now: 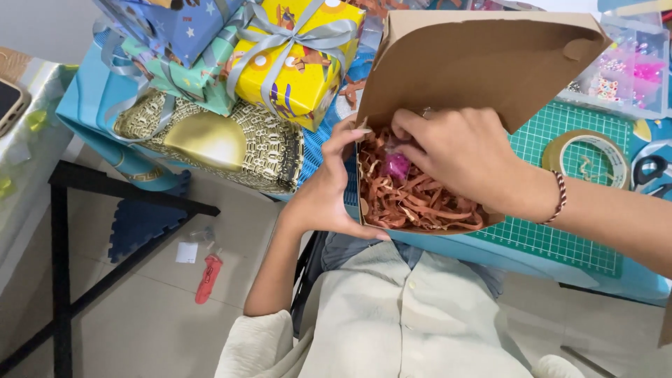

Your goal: Assembling a cardboard gift box, filling it with shredded paper and small packets, and closing it for wrapping.

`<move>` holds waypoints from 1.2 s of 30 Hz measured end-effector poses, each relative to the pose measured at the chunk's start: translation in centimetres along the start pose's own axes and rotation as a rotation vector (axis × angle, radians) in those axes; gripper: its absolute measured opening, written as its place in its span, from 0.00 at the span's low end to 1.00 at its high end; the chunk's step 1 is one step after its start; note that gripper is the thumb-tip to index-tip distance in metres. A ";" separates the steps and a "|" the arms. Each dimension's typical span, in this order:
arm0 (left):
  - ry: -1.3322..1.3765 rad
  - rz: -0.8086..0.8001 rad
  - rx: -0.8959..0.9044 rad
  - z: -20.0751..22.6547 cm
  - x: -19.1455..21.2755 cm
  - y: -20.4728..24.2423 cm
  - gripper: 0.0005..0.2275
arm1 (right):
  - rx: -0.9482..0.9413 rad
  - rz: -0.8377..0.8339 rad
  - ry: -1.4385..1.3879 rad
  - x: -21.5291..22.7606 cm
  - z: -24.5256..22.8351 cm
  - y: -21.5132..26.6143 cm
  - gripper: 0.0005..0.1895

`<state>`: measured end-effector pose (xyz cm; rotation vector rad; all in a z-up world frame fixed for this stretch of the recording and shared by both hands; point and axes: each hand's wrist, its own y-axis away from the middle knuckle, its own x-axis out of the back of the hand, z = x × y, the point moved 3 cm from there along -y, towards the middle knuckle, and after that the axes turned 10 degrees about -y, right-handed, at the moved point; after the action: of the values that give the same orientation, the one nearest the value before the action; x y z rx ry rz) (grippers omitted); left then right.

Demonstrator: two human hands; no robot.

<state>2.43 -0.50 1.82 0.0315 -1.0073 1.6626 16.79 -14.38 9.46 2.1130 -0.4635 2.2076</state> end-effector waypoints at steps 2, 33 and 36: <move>0.019 0.003 -0.015 -0.1 -0.1 0.0 0.55 | 0.041 0.048 0.066 0.9 -0.2 0.1 0.12; 0.038 0.338 -0.027 -0.9 0.0 0.2 0.51 | -0.394 -0.163 -0.336 0.9 10.7 8.2 0.13; 0.031 0.326 -0.020 -1.0 0.0 0.3 0.52 | -0.259 -0.030 -0.218 0.1 11.9 9.2 0.10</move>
<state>2.63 0.09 1.05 -0.1806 -1.0460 1.9405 26.09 -26.09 8.13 2.2071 -0.6832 1.7956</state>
